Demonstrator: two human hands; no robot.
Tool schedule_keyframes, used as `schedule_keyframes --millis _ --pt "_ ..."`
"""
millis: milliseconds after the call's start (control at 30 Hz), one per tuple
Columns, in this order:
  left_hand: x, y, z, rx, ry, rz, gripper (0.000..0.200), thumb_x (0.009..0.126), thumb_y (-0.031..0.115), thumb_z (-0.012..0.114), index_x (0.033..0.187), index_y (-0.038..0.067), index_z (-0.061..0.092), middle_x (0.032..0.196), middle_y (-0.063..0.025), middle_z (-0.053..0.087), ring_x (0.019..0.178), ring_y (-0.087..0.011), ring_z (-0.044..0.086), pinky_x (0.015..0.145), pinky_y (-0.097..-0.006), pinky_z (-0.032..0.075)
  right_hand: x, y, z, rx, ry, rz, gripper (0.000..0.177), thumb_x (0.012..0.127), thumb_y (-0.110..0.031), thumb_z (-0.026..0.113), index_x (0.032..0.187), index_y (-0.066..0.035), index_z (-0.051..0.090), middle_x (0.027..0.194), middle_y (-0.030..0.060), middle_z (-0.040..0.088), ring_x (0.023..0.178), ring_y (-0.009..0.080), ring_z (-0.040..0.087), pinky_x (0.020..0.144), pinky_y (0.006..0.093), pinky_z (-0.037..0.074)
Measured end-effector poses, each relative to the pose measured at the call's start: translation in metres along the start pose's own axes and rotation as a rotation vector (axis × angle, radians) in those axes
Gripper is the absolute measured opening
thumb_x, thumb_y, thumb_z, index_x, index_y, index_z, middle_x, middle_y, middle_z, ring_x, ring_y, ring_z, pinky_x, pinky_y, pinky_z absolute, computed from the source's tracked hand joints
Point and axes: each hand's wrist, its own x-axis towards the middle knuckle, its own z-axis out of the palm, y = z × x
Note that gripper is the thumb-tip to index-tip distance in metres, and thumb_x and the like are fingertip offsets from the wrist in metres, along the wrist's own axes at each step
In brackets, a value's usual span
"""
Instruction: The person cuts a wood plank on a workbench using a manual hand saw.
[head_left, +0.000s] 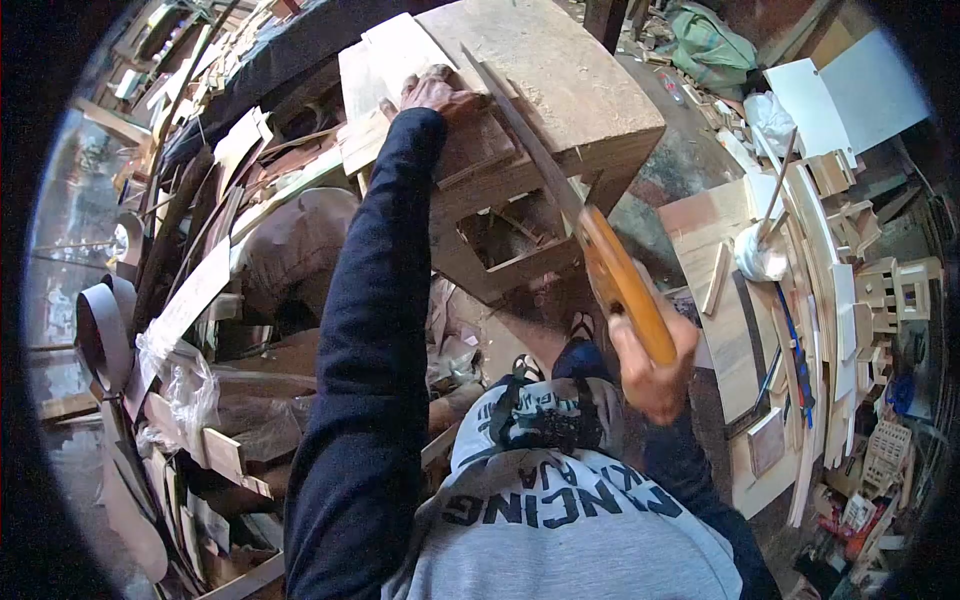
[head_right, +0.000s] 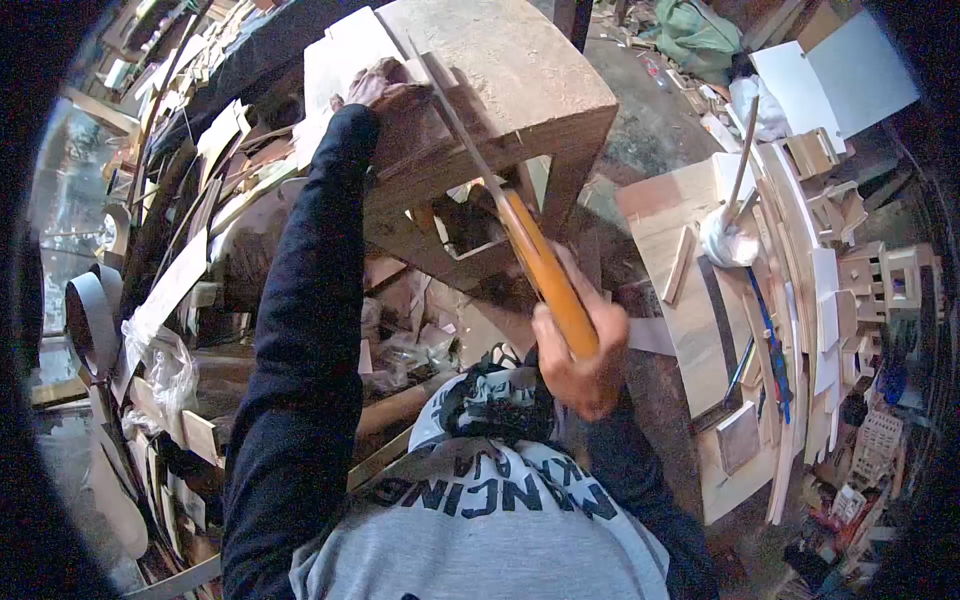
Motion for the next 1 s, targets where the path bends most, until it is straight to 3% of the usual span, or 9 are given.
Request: schedule_keyframes --millis 100,133,467,567,667,767,800,867,1000 --pt "-0.027 0.026 -0.024 0.005 -0.017 -0.08 0.063 0.086 0.051 0.062 0.138 0.018 0.049 0.139 -0.0107 0.054 0.129 -0.0346 0.049 0.111 -0.044 0.037 0.0 -0.003 0.002 -0.047 0.045 0.04 0.042 0.081 -0.008 0.06 0.118 0.009 0.061 0.096 0.0168 0.068 0.086 0.0213 0.065 0.082 0.0334 0.05" --pt "-0.017 0.02 -0.027 0.065 -0.125 -0.015 0.066 0.086 0.052 0.062 0.139 0.017 0.048 0.14 -0.0117 0.054 0.13 -0.0357 0.049 0.111 -0.0449 0.036 0.009 0.0 0.005 -0.042 -0.001 0.092 0.044 0.081 -0.007 0.06 0.121 0.009 0.06 0.101 0.0196 0.068 0.092 0.0221 0.065 0.087 0.0322 0.05" --pt "0.008 -0.013 0.021 0.01 0.071 0.041 0.071 0.083 0.056 0.065 0.135 0.012 0.049 0.138 -0.016 0.054 0.123 -0.0388 0.051 0.104 -0.048 0.041 0.03 -0.002 0.018 -0.051 -0.03 0.066 0.051 0.081 0.0 0.055 0.133 0.003 0.055 0.104 0.0174 0.07 0.09 0.022 0.068 0.084 0.032 0.052" --pt "0.007 -0.008 0.015 -0.044 -0.004 0.0 0.069 0.083 0.056 0.066 0.136 0.017 0.048 0.145 -0.007 0.047 0.134 -0.0352 0.04 0.107 -0.0552 0.03 0.033 0.007 0.018 -0.014 0.031 0.018 0.051 0.082 0.001 0.055 0.132 0.003 0.055 0.111 0.0174 0.068 0.089 0.0216 0.067 0.082 0.0326 0.053" --pt "-0.006 0.003 -0.004 -0.093 -0.131 -0.075 0.078 0.079 0.069 0.062 0.14 0.023 0.045 0.156 0.0017 0.035 0.148 -0.0323 0.021 0.109 -0.0759 0.009 0.023 0.001 0.012 0.073 0.068 0.038 0.047 0.081 0.0 0.056 0.127 0.005 0.057 0.107 0.0162 0.066 0.09 0.0217 0.066 0.083 0.0325 0.051" --pt "-0.018 0.019 -0.012 -0.084 -0.053 -0.124 0.09 0.076 0.076 0.057 0.142 0.017 0.044 0.152 -0.0052 0.041 0.142 -0.0343 0.033 0.107 -0.0763 0.014 0.018 0.0 0.01 0.043 0.113 -0.022 0.04 0.079 -0.003 0.059 0.117 0.008 0.061 0.092 0.0142 0.065 0.08 0.0215 0.063 0.076 0.0325 0.05" --pt "-0.018 0.017 -0.016 -0.148 -0.08 -0.124 0.102 0.072 0.081 0.056 0.147 0.015 0.039 0.156 -0.0068 0.035 0.145 -0.0359 0.027 0.11 -0.0735 0.013 0.016 0.001 0.01 0.02 0.113 -0.048 0.04 0.079 -0.003 0.059 0.117 0.008 0.061 0.092 0.0143 0.065 0.081 0.0217 0.063 0.076 0.0325 0.05" --pt "-0.017 0.015 -0.021 -0.133 -0.148 -0.099 0.106 0.069 0.081 0.06 0.149 0.014 0.036 0.157 -0.0087 0.032 0.147 -0.0366 0.022 0.112 -0.0706 0.013 0.012 0.004 0.006 -0.012 0.042 -0.064 0.051 0.08 0.003 0.055 0.132 0.005 0.054 0.118 0.0183 0.066 0.102 0.0233 0.066 0.092 0.0329 0.051" --pt "-0.014 0.001 -0.027 -0.128 -0.268 -0.005 0.1 0.068 0.072 0.068 0.145 0.014 0.04 0.157 -0.0056 0.033 0.148 -0.0362 0.018 0.111 -0.0727 0.009 0.008 0.01 0.005 -0.062 0.04 -0.062 0.051 0.08 0.002 0.056 0.132 0.005 0.055 0.115 0.0183 0.067 0.099 0.0225 0.067 0.089 0.0327 0.051"
